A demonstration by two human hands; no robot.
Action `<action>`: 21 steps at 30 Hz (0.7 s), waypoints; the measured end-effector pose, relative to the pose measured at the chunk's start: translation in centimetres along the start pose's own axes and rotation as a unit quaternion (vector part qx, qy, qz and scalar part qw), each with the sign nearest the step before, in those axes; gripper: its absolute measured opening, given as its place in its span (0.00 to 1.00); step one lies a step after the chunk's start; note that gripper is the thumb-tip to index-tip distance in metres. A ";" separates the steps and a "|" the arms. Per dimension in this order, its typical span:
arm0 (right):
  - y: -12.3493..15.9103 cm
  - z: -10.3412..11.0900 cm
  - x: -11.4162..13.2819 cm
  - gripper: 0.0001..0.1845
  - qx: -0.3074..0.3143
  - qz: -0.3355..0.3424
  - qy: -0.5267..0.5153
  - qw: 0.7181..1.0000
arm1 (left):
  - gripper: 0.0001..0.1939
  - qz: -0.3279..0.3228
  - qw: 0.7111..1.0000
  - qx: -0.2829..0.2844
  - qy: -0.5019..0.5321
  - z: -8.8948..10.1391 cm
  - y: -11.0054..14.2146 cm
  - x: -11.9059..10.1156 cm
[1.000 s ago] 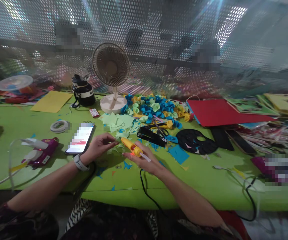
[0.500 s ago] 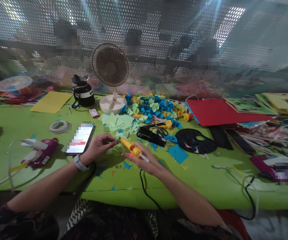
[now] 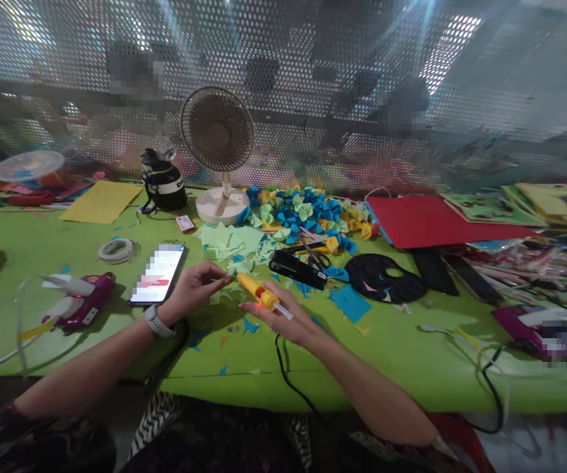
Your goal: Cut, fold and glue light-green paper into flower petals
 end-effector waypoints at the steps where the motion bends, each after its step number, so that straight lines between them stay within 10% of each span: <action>1: 0.0 0.0 0.0 0.19 0.001 0.004 0.006 1.000 | 0.12 0.000 1.000 -0.002 -0.002 0.0 0.0 0.0; 21: -0.1 0.1 -0.4 0.17 0.002 0.022 0.033 0.999 | 0.11 -0.007 1.000 0.005 -0.009 -0.1 0.0 0.0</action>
Point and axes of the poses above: each hand's wrist, its own y-axis away from the middle knuckle, its own z-axis out of the back of the hand, x = y × z, the point moved 6 cm from there along -y, towards the middle knuckle, and after that the axes turned 14 degrees about z, right-handed, at the moved point
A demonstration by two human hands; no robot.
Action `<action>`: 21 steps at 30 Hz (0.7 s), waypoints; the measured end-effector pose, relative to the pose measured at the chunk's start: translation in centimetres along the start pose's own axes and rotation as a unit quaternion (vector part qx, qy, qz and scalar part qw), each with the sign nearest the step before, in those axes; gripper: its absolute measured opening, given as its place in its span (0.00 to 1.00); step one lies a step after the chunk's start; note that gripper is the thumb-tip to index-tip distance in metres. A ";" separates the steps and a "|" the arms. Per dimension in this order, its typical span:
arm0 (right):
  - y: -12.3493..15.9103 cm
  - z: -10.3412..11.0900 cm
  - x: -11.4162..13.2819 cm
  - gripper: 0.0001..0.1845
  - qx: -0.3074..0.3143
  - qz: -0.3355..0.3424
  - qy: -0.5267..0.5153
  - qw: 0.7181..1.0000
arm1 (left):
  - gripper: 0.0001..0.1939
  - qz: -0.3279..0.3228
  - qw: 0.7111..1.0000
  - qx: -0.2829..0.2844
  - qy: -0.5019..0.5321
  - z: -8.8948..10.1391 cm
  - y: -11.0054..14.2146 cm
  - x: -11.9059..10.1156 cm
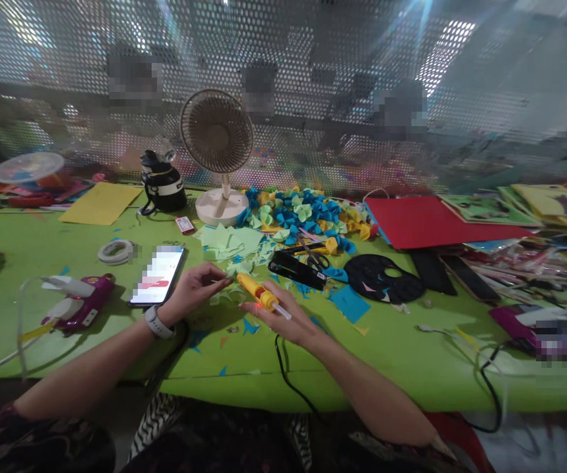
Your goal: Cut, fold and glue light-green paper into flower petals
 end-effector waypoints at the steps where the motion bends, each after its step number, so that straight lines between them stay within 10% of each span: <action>1: 0.0 0.0 0.0 0.17 0.000 0.004 0.001 1.000 | 0.11 -0.004 1.000 -0.001 -0.001 0.0 0.0 0.0; 10: -0.4 0.2 1.5 0.20 0.005 0.065 0.118 0.991 | 0.11 0.022 1.000 -0.008 0.011 0.2 -0.2 0.4; 21: 2.3 8.1 4.4 0.16 -0.236 0.164 0.384 0.878 | 0.13 0.054 0.997 0.030 0.050 -0.1 -0.1 0.3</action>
Point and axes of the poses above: each hand's wrist, its own y-axis away from the middle knuckle, its own z-axis out of the back of the hand, x = y × z, the point moved 6 cm from there along -y, towards the middle knuckle, and after that the axes turned 14 degrees about z, right-handed, at the moved point
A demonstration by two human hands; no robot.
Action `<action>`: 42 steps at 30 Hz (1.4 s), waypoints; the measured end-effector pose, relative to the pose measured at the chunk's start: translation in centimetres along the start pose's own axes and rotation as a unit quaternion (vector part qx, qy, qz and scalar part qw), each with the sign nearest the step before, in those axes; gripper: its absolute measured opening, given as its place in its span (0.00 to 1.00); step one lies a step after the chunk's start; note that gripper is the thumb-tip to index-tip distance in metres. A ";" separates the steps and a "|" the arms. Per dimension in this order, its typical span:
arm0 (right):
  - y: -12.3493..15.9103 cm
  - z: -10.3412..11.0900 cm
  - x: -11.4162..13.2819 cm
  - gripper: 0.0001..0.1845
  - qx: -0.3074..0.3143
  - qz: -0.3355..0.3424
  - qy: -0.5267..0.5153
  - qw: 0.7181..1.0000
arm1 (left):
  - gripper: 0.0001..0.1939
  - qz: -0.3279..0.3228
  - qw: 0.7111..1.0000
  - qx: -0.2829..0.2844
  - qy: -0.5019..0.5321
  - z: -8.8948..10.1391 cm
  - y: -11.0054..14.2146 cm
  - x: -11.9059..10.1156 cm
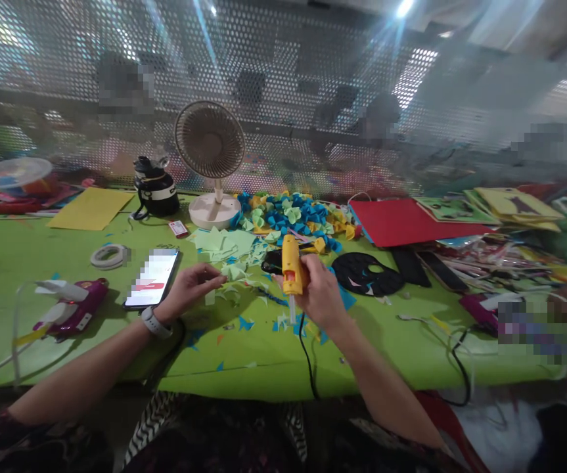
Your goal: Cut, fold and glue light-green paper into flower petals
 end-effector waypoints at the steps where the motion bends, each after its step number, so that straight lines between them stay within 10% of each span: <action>1: 0.2 0.3 -1.0 0.16 0.012 -0.009 0.013 1.000 | 0.13 0.000 1.000 -0.002 -0.006 0.0 0.0 0.0; 11: 6.8 3.0 -17.6 0.19 0.199 -0.253 0.204 0.924 | 0.13 -0.034 0.997 -0.016 -0.061 0.1 -0.2 0.5; 19: 8.2 2.6 -20.6 0.19 0.287 -0.201 0.160 0.923 | 0.13 -0.038 0.997 -0.026 -0.069 0.3 -0.3 0.5; 25: 4.4 2.8 -13.5 0.11 0.205 -0.124 0.166 0.957 | 0.15 -0.020 0.997 -0.032 -0.066 0.3 -0.4 0.5; 33: 0.1 -7.6 3.2 0.07 0.315 0.133 -0.135 0.930 | 0.21 0.080 0.996 -0.043 0.027 0.7 -0.3 0.4; 42: 1.2 -12.1 4.4 0.02 0.337 0.140 -0.142 0.920 | 0.19 0.079 0.994 -0.027 0.068 0.6 -0.8 1.5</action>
Point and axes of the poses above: each hand's wrist, its own y-axis away from the middle knuckle, its own z-axis out of the back of the hand, x = y × z, the point moved 6 cm from there along -y, towards the middle knuckle, and after that the axes turned 14 degrees about z, right-handed, at the moved point
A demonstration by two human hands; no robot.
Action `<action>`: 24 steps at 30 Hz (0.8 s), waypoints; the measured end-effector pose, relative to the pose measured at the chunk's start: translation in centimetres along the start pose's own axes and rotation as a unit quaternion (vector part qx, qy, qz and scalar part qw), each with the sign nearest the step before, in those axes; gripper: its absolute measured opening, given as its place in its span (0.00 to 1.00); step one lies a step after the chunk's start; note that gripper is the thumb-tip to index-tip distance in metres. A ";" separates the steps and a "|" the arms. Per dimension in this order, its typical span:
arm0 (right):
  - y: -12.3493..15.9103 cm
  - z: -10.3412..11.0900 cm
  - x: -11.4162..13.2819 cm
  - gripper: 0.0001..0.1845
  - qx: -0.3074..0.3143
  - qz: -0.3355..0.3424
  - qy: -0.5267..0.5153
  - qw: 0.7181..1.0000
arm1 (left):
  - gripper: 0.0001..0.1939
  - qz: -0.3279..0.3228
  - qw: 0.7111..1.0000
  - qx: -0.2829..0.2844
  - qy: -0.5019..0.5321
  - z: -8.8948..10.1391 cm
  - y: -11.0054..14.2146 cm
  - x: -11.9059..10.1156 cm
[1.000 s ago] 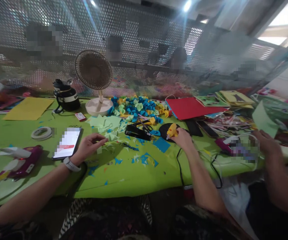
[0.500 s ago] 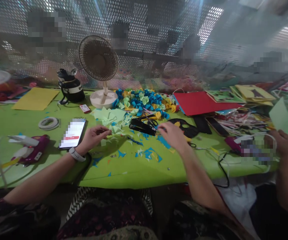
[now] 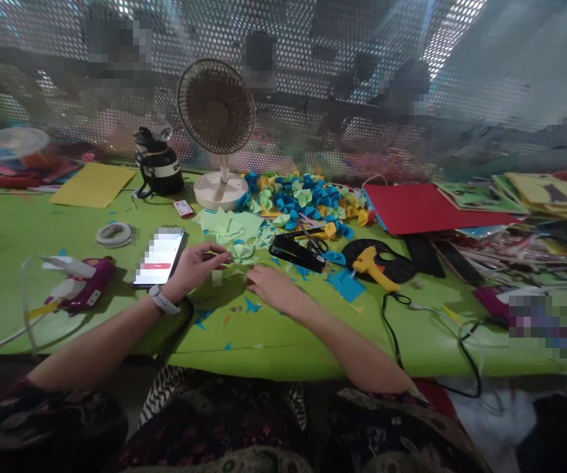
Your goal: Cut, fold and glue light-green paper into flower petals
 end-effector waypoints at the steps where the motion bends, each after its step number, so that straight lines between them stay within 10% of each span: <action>1: 0.1 -0.1 0.0 0.02 -0.006 0.000 -0.007 1.000 | 0.18 -0.003 1.000 0.002 -0.001 0.0 0.0 0.1; 16: 1.2 2.3 0.2 0.07 -0.183 -0.028 -0.006 0.983 | 0.08 -0.166 0.974 -0.012 -0.154 -1.7 2.3 -2.1; 24: 1.0 2.0 0.7 0.10 -0.194 -0.005 0.012 0.981 | 0.12 -0.153 0.972 0.042 -0.172 -2.7 3.1 -2.0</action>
Point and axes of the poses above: each hand's wrist, its own y-axis away from the middle knuckle, its own z-axis out of the back of the hand, x = y × z, the point moved 6 cm from there along -y, towards the middle knuckle, and after that the axes turned 14 degrees about z, right-handed, at the moved point
